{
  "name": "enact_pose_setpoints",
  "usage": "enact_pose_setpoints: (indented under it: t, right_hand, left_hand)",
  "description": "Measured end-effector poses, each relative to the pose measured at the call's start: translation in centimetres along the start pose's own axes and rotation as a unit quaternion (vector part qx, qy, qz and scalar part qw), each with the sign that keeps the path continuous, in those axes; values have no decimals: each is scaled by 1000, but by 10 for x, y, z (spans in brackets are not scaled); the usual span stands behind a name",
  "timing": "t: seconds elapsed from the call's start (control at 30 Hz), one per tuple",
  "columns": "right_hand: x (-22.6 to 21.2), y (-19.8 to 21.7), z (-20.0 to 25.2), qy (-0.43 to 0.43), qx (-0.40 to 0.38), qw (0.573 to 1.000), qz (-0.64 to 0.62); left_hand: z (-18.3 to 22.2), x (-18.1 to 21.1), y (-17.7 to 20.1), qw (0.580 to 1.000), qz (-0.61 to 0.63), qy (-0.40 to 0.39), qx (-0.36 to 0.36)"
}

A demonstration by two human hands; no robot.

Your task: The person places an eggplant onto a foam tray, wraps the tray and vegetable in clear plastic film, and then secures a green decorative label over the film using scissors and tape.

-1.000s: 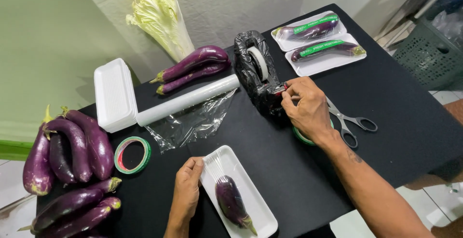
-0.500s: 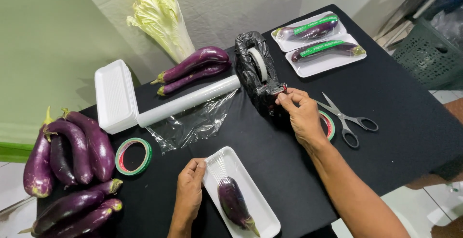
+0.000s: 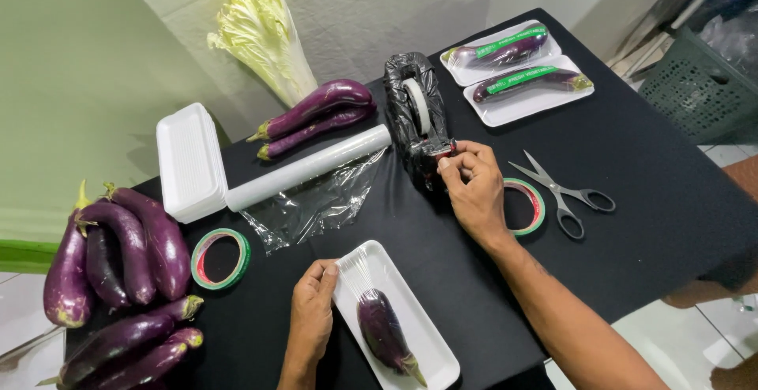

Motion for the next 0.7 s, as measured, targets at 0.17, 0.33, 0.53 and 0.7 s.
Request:
enact_pose_setpoints:
  t: [0.17,0.33,0.53,0.7]
  right_hand:
    - [-7,7,-1,68,-4,997,29]
    - [-10,7,-7,50,-12,997,57]
    - [-15,15,-10,110,-2,983,150]
    - [-31,34,10,130,-43,989,54]
  left_hand:
    - [3,4,0,1000,-15,4,-2]
    - [1,3,0,1000,-21,-4,-3]
    - [1,4,-1,999,-36,0,3]
    - [5,9,-1,995,94,-3,-26]
Point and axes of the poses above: each hand's wrist, its own z-axis away from the middle knuckle, its own y-axis out of the back of the hand, x = y × z, the point moved 3 cm from there along -z, towards the middle knuckle, and after that the axes turned 4 degrees about -x, right-handed, at the moved point
